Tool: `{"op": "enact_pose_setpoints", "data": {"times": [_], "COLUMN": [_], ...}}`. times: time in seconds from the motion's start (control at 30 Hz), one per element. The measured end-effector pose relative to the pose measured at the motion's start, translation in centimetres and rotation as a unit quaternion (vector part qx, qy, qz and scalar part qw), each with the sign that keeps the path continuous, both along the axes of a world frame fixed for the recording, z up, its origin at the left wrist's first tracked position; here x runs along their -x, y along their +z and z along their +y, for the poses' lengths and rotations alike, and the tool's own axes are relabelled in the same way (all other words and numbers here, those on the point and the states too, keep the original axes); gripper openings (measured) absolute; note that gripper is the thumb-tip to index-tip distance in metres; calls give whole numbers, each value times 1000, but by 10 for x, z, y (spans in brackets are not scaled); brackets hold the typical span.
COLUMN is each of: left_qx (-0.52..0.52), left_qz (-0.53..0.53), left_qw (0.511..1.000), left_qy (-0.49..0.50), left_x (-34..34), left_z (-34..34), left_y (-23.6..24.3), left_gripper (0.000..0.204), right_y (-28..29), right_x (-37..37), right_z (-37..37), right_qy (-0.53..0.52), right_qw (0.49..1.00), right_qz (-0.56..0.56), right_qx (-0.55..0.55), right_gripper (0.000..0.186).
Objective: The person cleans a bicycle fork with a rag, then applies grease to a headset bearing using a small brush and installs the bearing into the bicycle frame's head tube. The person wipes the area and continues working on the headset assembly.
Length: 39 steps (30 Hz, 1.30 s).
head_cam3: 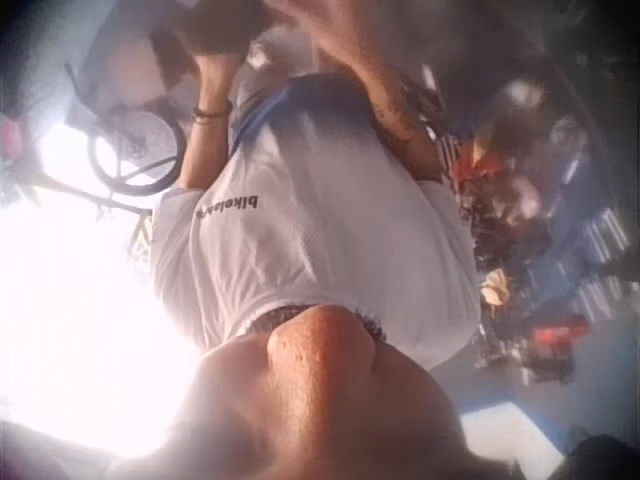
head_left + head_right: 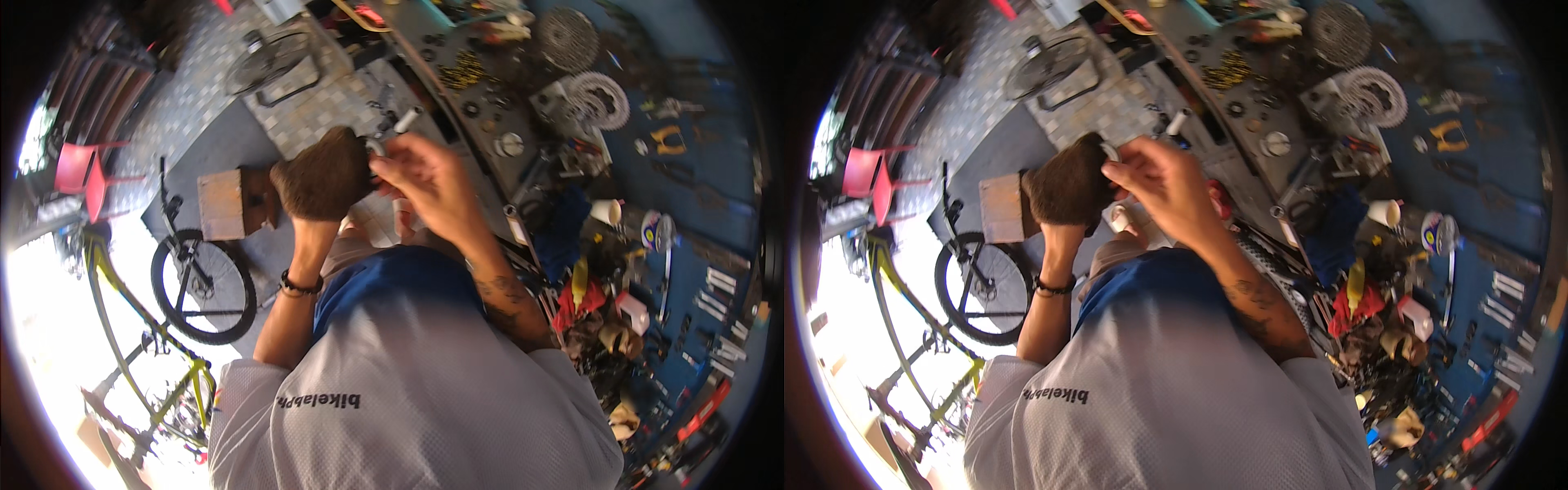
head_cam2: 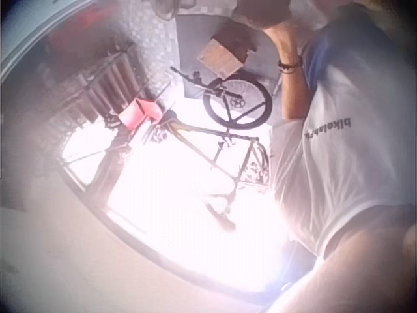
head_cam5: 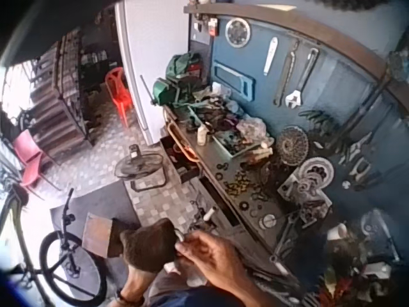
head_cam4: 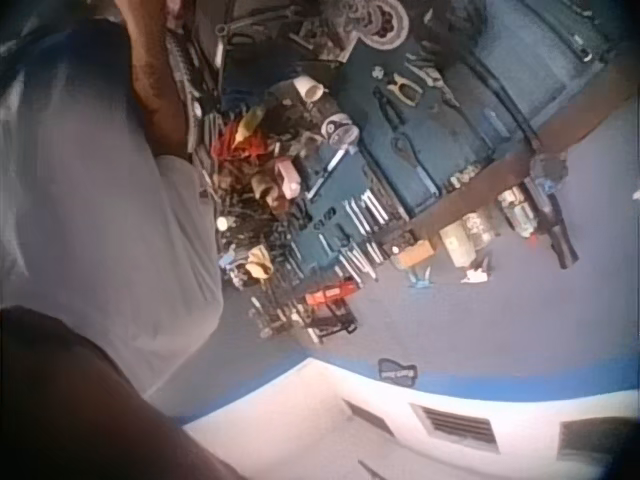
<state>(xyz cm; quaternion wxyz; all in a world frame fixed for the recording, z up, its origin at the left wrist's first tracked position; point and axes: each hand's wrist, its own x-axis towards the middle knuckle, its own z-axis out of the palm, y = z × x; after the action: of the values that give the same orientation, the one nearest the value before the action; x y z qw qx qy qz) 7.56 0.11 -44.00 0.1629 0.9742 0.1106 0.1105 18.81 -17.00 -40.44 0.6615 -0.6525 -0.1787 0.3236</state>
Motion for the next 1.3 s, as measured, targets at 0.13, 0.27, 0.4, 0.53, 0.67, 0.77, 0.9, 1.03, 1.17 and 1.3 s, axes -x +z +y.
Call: {"op": "enact_pose_setpoints", "data": {"times": [0.13,0.27,0.4,0.53,0.67,0.77,0.9,1.03,1.17,1.3], "left_qx": [121,134,223,152,500,496,731,618,619,272], "left_qz": [111,12,69,-39,53,82,188,193,216,95], "left_qw": [986,984,947,952,839,823,648,725,725,845], "left_qy": [-38,-117,-222,-262,-210,-265,-107,-236,-212,-450], "left_x": [-11,-19,-38,-61,-76,-83,-83,-92,-105,-123], "left_z": [-33,-54,-72,-122,-151,-158,-169,-185,-211,-247], "left_y": [-7,-32,-22,6,7,-10,-24,-30,-31,-7], "left_gripper": [56,57,60,61,58,61,69,65,59,56], "right_y": [-23,-18,-8,-8,-3,0,-2,-6,-4,1], "right_x": [2,5,-6,-5,1,4,9,19,32,48], "right_z": [-19,-74,-139,-167,-188,-208,-225,-239,-257,-272], "right_qy": [-76,-177,-234,-198,-155,-144,-186,-269,-296,-415], "right_qw": [991,984,905,891,883,880,888,886,884,887], "right_qz": [107,-10,-353,-400,-419,-427,-390,-344,-326,-165], "right_qx": [-35,-23,43,84,145,150,155,157,156,121], "right_gripper": [23,19,19,25,27,26,27,27,26,34]}}
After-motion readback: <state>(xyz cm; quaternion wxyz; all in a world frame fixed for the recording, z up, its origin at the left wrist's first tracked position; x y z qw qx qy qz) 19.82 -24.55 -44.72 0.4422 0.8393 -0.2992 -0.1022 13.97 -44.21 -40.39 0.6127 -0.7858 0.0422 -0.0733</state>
